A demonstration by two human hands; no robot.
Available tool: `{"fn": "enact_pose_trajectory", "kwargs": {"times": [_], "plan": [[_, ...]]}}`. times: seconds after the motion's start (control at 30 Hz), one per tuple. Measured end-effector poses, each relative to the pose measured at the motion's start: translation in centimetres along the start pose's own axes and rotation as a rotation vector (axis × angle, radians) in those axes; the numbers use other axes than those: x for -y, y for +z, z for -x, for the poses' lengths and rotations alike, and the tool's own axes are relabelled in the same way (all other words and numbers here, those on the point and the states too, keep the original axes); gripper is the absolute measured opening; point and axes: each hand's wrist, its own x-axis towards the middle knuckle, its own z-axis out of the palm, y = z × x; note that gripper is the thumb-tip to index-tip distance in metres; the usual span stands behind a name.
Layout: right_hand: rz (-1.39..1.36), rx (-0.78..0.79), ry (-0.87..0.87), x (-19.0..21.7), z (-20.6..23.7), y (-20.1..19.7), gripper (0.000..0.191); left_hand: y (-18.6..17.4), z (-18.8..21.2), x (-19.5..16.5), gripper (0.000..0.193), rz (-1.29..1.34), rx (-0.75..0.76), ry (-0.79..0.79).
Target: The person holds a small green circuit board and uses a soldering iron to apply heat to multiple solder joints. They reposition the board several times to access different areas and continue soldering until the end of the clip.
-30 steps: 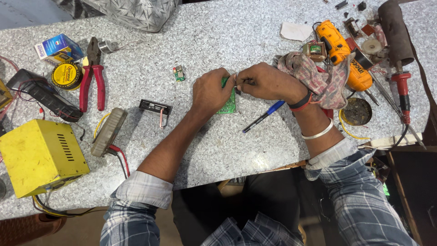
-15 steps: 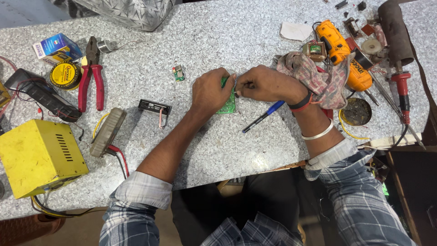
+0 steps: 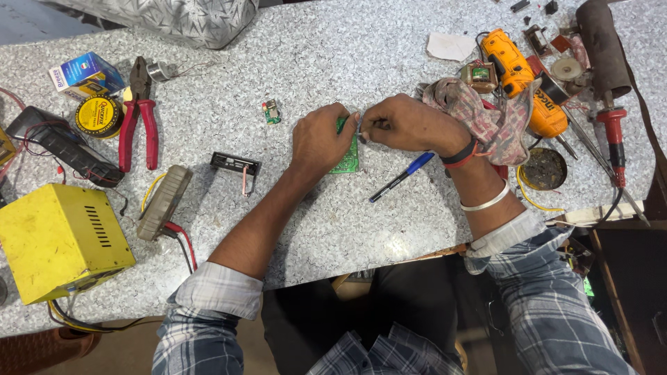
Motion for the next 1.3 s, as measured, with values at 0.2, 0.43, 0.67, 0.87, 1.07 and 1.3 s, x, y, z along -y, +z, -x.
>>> {"fn": "enact_pose_trajectory", "kwargs": {"times": [0.2,0.43,0.67,0.87,1.07,1.3], "plan": [[0.024,-0.054,-0.019,0.29,-0.01,0.07,0.017,0.12,0.00,0.14,0.036,-0.003,-0.002,0.005],[-0.004,-0.001,0.030,0.03,-0.08,0.21,0.016,0.12,-0.10,0.16,0.035,-0.007,0.022,-0.013],[-0.008,-0.016,0.016,0.11,-0.15,0.19,0.016,0.09,0.05,0.12,0.035,0.008,-0.022,0.011],[-0.035,0.009,0.023,-0.08,-0.23,0.20,0.017,0.07,-0.03,0.16,0.035,0.014,-0.014,0.003],[-0.017,0.005,-0.037,0.22,-0.07,-0.03,0.016,0.05,-0.07,0.08,0.035,0.011,-0.032,0.033],[-0.032,0.027,0.012,0.34,-0.04,0.04,0.017,-0.08,0.08,0.02,0.034,0.014,-0.037,0.017]]}}
